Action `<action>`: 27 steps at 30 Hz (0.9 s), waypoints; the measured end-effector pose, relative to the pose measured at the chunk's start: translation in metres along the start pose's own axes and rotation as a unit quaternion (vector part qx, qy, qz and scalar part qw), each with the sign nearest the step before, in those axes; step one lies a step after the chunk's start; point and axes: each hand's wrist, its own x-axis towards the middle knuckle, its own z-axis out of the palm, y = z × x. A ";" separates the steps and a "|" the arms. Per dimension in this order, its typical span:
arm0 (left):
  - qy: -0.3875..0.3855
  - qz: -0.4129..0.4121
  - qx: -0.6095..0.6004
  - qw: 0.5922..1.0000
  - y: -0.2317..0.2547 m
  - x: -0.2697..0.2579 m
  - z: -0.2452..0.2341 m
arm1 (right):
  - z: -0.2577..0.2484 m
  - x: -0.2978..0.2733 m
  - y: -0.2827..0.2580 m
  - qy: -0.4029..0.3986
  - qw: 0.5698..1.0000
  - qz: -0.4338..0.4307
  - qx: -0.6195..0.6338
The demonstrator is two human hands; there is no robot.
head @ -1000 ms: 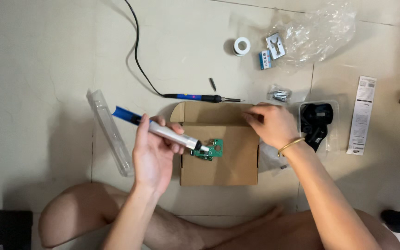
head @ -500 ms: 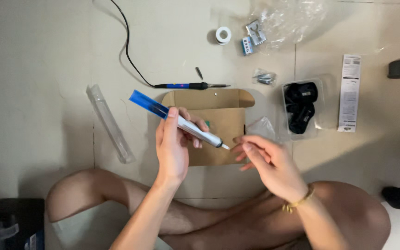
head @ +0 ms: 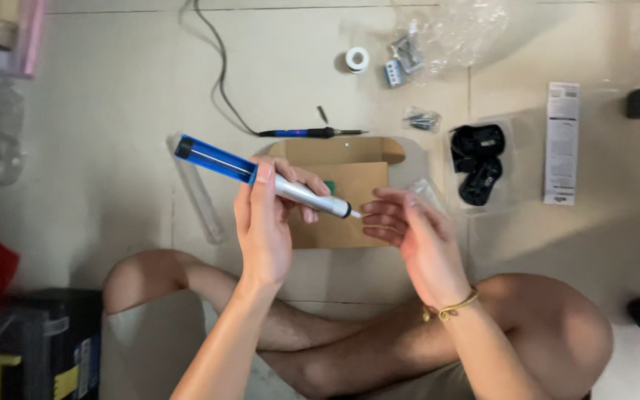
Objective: The person sits on the floor and prepares a soldering iron by plugging it in and adjusting the temperature dial. They then inspect a small green circuit board and use a desoldering pump to remove solder from the board.
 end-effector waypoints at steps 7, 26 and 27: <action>-0.100 -0.182 0.206 0.956 -0.002 -0.021 -0.003 | 0.013 -0.004 -0.019 -0.059 0.964 -0.137 -0.222; -0.108 -0.086 0.461 0.877 -0.061 -0.016 -0.008 | 0.008 0.032 0.029 -0.088 0.981 0.108 0.134; -0.103 -0.078 0.472 0.872 -0.063 -0.016 -0.007 | 0.007 0.033 0.034 -0.087 0.982 0.100 0.132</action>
